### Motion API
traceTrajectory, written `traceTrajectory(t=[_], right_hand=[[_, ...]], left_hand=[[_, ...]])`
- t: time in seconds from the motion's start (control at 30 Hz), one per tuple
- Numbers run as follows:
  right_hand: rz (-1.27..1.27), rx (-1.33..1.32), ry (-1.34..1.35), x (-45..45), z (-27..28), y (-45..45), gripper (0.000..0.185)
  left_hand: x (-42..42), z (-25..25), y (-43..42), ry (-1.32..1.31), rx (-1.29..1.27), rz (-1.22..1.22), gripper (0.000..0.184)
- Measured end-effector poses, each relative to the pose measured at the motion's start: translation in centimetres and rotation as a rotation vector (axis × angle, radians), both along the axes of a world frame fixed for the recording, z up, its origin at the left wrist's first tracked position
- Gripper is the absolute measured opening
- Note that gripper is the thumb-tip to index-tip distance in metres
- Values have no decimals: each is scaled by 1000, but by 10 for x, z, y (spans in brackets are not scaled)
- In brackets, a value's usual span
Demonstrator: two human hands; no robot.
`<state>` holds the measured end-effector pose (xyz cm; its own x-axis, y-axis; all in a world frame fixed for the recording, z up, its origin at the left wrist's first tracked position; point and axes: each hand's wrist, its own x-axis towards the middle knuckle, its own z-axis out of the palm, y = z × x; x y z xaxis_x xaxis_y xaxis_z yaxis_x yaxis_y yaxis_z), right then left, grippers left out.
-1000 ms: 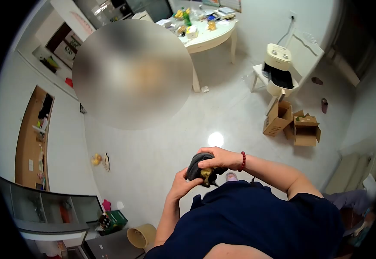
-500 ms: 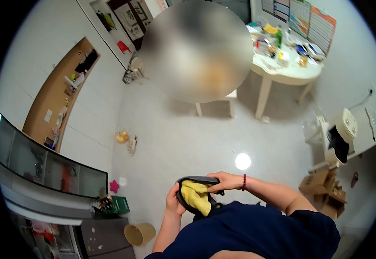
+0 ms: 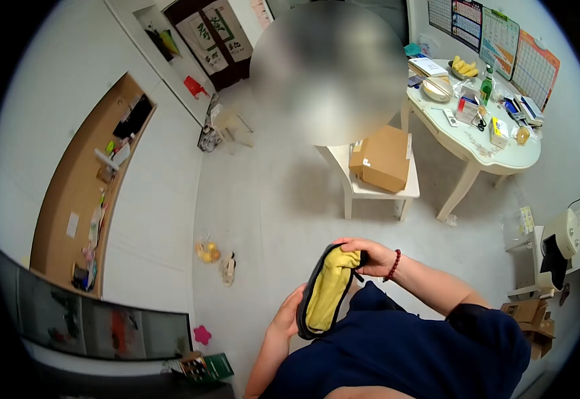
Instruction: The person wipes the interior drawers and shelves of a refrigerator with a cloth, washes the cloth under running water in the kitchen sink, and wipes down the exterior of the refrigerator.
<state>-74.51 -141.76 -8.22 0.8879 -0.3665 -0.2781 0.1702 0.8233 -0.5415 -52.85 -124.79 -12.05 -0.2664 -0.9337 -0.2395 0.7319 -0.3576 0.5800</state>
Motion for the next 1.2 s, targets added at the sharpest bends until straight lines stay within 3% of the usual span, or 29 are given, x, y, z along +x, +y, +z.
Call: traceTrajectory(t=[0.13, 0.23, 0.27, 0.43, 0.53, 0.63, 0.77, 0.9, 0.93, 1.03, 1.07, 1.2], right_hand=[[74, -126, -94, 85, 7, -117, 28], [92, -210, -52, 158, 36, -195, 26], [105, -207, -72, 185, 41, -221, 26], [282, -361, -121, 292, 82, -329, 33], [236, -506, -177, 346, 87, -402, 33], [232, -487, -220, 395, 86, -491, 29], [8, -426, -288, 425, 95, -608, 24], [-196, -324, -204, 420, 121, -692, 23], [-253, -315, -216, 417, 124, -713, 24], [-443, -248, -246, 400, 116, -788, 28], [-529, -199, -236, 393, 113, -815, 27], [-725, -28, -219, 363, 94, -944, 28]], left_hand=[[65, 31, -105, -377, -7, -25, 55], [121, 59, -171, -583, 123, 244, 46], [142, 65, -191, -568, 142, 368, 37], [247, 81, -281, -505, -150, 415, 55], [300, 64, -366, -492, -7, 359, 59], [344, 71, -469, -573, 103, 291, 56], [424, 67, -631, -839, -14, -7, 50], [442, 74, -799, -1237, -284, -317, 52], [449, 57, -834, -1250, -518, -240, 46], [478, 20, -945, -1282, -241, -579, 37], [474, 16, -973, -1345, -328, -456, 29], [483, 38, -1097, -806, -139, -223, 36]])
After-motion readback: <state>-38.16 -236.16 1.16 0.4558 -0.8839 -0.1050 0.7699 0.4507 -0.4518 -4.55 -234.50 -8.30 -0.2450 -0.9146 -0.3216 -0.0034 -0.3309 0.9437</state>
